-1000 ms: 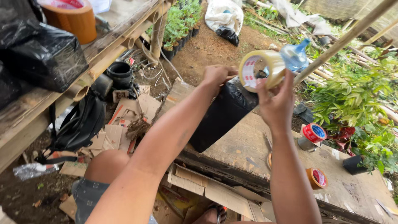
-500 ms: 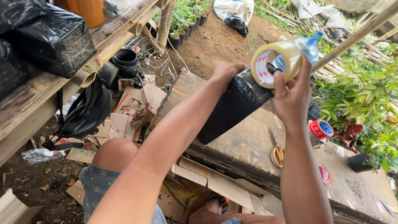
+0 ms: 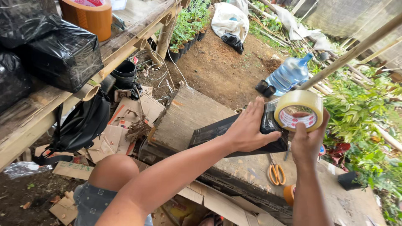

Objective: The person seals a black plastic nursery bag containing a plant by folding the top and then repeatedly wrapping it with clear packing tape. They rotate the bag to apply tape along its length and around the top, securing the contents.

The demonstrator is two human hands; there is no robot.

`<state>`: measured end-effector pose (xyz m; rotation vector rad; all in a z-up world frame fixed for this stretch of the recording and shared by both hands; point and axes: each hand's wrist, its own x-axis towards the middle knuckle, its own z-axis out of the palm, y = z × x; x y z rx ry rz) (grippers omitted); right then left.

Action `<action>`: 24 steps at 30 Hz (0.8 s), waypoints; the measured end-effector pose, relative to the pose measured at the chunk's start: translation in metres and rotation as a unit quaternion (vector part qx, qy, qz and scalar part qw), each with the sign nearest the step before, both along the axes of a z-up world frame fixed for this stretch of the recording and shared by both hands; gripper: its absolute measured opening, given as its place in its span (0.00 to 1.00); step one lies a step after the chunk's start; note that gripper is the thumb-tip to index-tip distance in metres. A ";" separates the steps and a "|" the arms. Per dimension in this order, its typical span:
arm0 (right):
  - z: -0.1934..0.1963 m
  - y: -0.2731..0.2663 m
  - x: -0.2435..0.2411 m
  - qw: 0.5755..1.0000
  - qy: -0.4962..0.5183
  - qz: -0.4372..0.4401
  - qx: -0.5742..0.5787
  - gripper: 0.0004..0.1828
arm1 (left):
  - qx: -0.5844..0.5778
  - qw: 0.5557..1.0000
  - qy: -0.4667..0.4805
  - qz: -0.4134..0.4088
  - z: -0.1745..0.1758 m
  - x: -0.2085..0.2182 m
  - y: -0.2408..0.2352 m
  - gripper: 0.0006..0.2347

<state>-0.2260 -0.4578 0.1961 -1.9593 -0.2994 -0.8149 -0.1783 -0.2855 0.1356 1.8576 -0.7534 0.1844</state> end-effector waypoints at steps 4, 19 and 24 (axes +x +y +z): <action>0.006 0.008 -0.002 0.997 -0.019 -0.017 -0.076 0.30 | -0.014 0.996 0.093 -0.004 0.027 0.015 -0.002 0.49; 0.089 0.078 0.047 0.934 0.321 0.054 -0.151 0.44 | -0.120 0.949 0.241 -0.165 0.058 0.066 0.086 0.32; 0.108 0.085 0.066 0.904 0.319 0.073 -0.273 0.51 | -0.135 0.949 0.258 -0.119 0.053 0.076 0.096 0.31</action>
